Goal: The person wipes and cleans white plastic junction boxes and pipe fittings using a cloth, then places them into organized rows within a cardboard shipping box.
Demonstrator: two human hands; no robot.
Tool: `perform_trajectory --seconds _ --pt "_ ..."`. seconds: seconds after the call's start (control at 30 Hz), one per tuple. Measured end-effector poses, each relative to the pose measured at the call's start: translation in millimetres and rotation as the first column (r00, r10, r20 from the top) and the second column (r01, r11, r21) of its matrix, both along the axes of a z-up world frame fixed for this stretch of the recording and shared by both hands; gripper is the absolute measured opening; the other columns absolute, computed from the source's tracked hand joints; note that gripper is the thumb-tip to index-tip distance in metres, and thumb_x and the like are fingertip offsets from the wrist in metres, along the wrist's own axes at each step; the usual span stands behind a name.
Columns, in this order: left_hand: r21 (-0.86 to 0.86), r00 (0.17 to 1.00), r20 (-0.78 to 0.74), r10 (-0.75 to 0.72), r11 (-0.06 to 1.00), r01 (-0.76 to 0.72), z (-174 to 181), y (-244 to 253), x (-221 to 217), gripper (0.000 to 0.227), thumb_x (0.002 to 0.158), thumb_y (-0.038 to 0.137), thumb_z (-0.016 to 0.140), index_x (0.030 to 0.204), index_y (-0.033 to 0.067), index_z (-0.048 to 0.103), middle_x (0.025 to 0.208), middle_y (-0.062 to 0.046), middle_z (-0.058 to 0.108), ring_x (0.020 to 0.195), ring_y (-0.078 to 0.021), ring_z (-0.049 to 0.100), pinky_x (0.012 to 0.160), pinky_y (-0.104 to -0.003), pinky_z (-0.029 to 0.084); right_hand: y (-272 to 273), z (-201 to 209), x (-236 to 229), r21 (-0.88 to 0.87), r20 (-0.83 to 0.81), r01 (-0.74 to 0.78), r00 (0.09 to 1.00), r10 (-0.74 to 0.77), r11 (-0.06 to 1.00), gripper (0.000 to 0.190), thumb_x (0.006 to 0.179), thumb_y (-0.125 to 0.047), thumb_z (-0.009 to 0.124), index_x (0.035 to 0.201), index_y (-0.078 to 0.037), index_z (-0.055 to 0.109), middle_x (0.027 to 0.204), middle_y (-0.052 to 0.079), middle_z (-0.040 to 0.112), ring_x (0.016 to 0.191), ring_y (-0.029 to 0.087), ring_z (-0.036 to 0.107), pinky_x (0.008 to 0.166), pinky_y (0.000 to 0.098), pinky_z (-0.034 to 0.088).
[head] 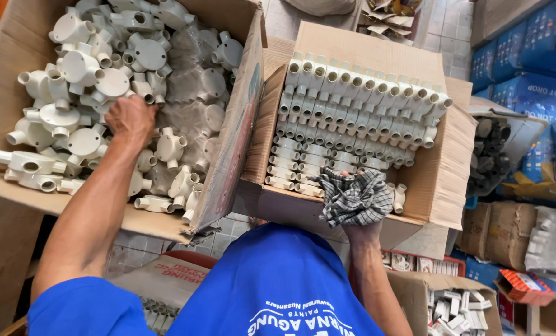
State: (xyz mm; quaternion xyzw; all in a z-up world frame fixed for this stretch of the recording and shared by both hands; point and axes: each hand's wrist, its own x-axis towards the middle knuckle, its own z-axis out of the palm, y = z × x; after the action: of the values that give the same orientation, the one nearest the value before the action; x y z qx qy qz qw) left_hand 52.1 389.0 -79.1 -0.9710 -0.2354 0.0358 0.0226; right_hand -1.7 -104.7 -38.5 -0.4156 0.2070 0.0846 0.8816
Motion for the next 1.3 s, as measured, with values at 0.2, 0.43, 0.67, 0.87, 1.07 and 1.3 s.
perform_trajectory --seconds 0.2,0.43,0.67,0.87,1.07,1.3 --pt "0.317 0.867 0.227 -0.443 0.876 0.365 -9 21 0 0.057 0.087 0.038 0.095 0.118 0.0029 0.062 0.092 -0.017 0.062 0.066 -0.0487 0.075 0.063 -0.064 0.059 26 21 -10 0.068 -0.066 -0.031 0.997 0.035 0.997 0.035 0.102 -0.032 0.067 0.128 -0.009 0.061 0.124 0.016 0.069 0.107 0.029 0.069 0.100 0.0459 0.056" --pt "0.257 0.850 0.254 -0.461 0.880 0.401 61 -18 -41 0.035 0.116 0.043 0.068 0.119 0.0091 0.062 0.097 -0.011 0.063 0.071 -0.0429 0.076 0.066 -0.057 0.062 46 49 -14 0.149 -0.130 -0.041 0.990 0.060 0.988 0.042 0.100 -0.028 0.069 0.136 -0.010 0.056 0.133 0.016 0.067 0.115 0.030 0.067 0.104 0.0490 0.054" --pt "0.092 0.394 0.698 -0.599 0.620 0.779 164 -238 -99 0.015 0.101 -0.004 0.061 0.114 -0.0076 0.069 0.122 -0.031 0.066 0.110 -0.0492 0.073 0.093 -0.055 0.061 79 77 -3 0.209 -0.187 -0.028 0.980 0.068 0.978 0.053 0.097 -0.023 0.071 0.144 -0.011 0.052 0.143 0.016 0.065 0.123 0.032 0.066 0.108 0.0523 0.053" --pt "-0.034 0.232 0.854 -0.465 0.396 0.918 137 -321 -114 0.018 0.100 -0.001 0.067 0.118 -0.0045 0.069 0.128 -0.028 0.060 0.114 -0.0521 0.072 0.094 -0.056 0.066 46 31 -20 -0.116 0.397 -0.110 0.906 0.147 0.987 0.027 0.105 -0.020 0.060 0.119 0.002 0.067 0.120 0.024 0.072 0.119 0.040 0.072 0.099 0.0450 0.057" --pt "-0.426 0.457 0.880 -0.127 0.215 0.879 104 -341 -130 0.027 0.097 0.001 0.073 0.124 0.0015 0.073 0.137 -0.025 0.060 0.126 -0.0479 0.069 0.103 -0.051 0.062 11 -5 -25 -0.385 0.508 0.091 0.852 0.128 0.918 0.069 0.111 -0.054 0.044 0.100 0.006 0.075 0.096 0.027 0.077 0.090 0.031 0.074 0.081 0.0344 0.057" --pt "-0.670 0.649 0.709 0.276 -0.023 0.742 102 -360 -120 0.032 0.100 0.011 0.074 0.124 -0.0031 0.060 0.127 -0.025 0.059 0.118 -0.0320 0.067 0.101 -0.043 0.060 -16 6 -26 -0.552 0.599 0.261 0.785 0.159 0.791 0.049 0.105 -0.049 0.064 0.106 -0.001 0.072 0.094 0.017 0.069 0.081 0.022 0.066 0.074 0.0373 0.055"
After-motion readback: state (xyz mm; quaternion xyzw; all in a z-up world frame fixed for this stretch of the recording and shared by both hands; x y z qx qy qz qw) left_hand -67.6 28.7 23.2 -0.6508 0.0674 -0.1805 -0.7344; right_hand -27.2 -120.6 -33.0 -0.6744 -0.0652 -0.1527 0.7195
